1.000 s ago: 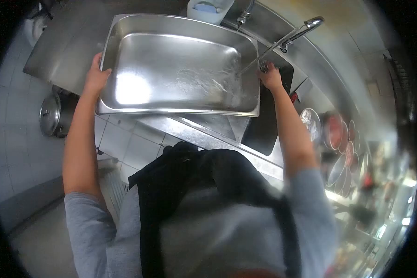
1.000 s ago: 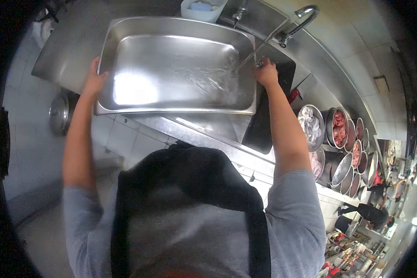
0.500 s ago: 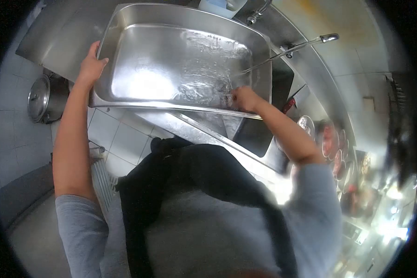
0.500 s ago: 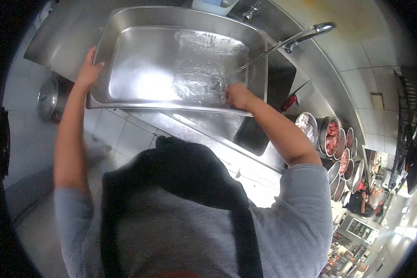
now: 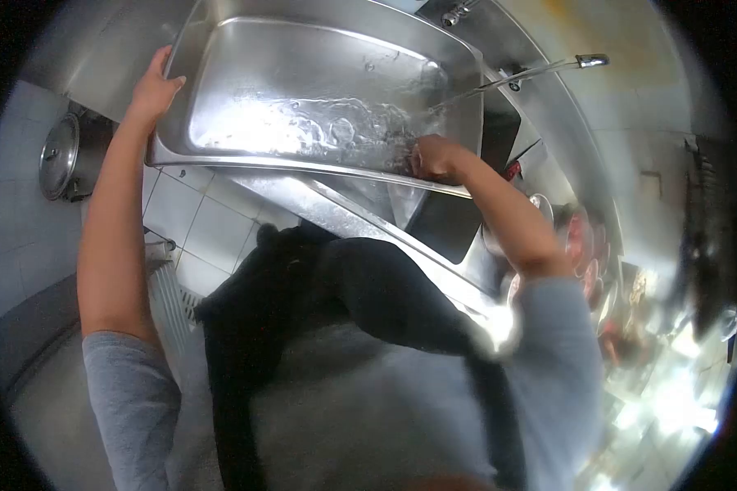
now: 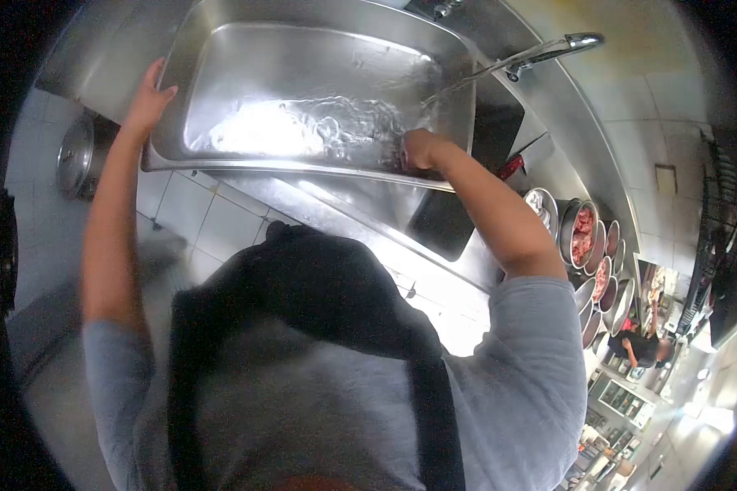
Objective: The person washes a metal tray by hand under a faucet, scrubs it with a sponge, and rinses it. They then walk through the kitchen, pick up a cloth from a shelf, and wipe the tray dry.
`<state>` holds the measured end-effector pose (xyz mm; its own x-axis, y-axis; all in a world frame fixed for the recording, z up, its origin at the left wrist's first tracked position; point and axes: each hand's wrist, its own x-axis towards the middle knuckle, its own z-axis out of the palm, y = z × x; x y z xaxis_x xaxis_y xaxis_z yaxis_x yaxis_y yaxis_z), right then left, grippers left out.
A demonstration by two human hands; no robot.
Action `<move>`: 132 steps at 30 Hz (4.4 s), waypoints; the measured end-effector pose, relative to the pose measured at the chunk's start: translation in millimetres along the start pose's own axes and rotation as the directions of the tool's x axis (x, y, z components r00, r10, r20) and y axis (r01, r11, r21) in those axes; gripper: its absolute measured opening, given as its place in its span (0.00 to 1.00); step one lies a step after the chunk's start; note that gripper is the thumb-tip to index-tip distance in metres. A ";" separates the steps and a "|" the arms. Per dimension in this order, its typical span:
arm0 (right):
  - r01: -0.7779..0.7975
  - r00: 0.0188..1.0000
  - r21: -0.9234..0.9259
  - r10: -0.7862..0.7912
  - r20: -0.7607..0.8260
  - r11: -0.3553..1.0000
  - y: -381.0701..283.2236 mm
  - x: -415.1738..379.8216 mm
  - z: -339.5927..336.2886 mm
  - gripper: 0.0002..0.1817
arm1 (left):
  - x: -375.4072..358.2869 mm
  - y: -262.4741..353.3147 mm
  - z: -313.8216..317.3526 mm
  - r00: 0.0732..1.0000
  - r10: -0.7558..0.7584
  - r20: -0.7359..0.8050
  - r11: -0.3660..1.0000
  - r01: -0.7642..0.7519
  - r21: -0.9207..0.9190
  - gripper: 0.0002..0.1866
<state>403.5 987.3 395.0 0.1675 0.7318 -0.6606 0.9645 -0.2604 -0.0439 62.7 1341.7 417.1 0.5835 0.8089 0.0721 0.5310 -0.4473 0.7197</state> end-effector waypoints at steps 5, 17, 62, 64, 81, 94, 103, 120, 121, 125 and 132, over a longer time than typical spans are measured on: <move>-0.182 0.940 -0.093 0.145 -0.309 0.979 39.6 30.8 8.9 0.08 | -0.4 2.4 -0.7 0.996 0.025 -0.082 0.999 -0.027 -0.033 0.32; -0.040 0.931 -0.223 -0.045 -0.361 0.974 -7.0 13.1 33.3 0.08 | -22.1 23.6 7.8 0.998 -0.029 -0.058 0.995 0.023 -0.096 0.32; -0.415 0.678 0.189 0.441 -0.588 0.890 33.6 49.0 -45.2 0.25 | 11.8 39.7 -23.2 0.961 -0.205 0.184 0.934 0.248 -0.257 0.36; -0.360 0.828 -0.154 0.239 -0.507 0.920 50.2 22.3 -30.9 0.22 | 11.1 36.3 -21.7 0.960 -0.192 0.205 0.935 0.243 -0.260 0.35; 0.738 0.435 0.000 -0.476 -0.764 0.675 -189.6 107.4 -68.5 0.15 | 8.8 57.2 -20.2 0.960 -0.217 0.178 0.927 0.260 -0.269 0.35; -0.102 0.537 0.363 0.359 -0.763 0.926 48.9 74.6 -86.3 0.14 | 13.4 55.0 -33.7 0.954 -0.160 0.252 0.914 0.240 -0.327 0.37; 0.625 0.756 0.734 0.438 -0.486 -0.265 84.9 -46.7 -122.2 0.14 | 10.9 54.3 -39.4 0.940 -0.239 0.245 0.892 0.312 -0.328 0.36; 0.077 0.315 0.894 0.840 -0.442 0.441 326.8 -16.9 -69.9 0.27 | 46.6 128.8 -4.7 0.950 -0.223 0.218 0.938 0.270 -0.218 0.35; 0.231 0.474 0.926 0.797 -0.374 0.298 316.2 -16.9 -55.0 0.30 | 43.7 138.2 -11.4 0.951 -0.219 0.219 0.952 0.258 -0.165 0.35; 0.512 0.692 0.815 0.693 -0.204 -0.272 137.1 -112.6 -37.0 0.25 | 42.2 107.1 -14.6 0.972 -0.174 0.158 0.923 0.216 -0.318 0.24; 0.477 0.684 0.830 0.715 -0.144 -0.289 61.9 -144.2 58.5 0.09 | -38.9 174.0 -93.4 0.963 -0.173 0.208 0.978 0.193 -0.081 0.11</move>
<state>427.1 828.8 443.7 0.8339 0.4049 -0.3750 -0.3679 -0.0987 -0.9246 75.0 1268.1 604.0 0.5978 0.7767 -0.1986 0.5823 -0.2505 0.7734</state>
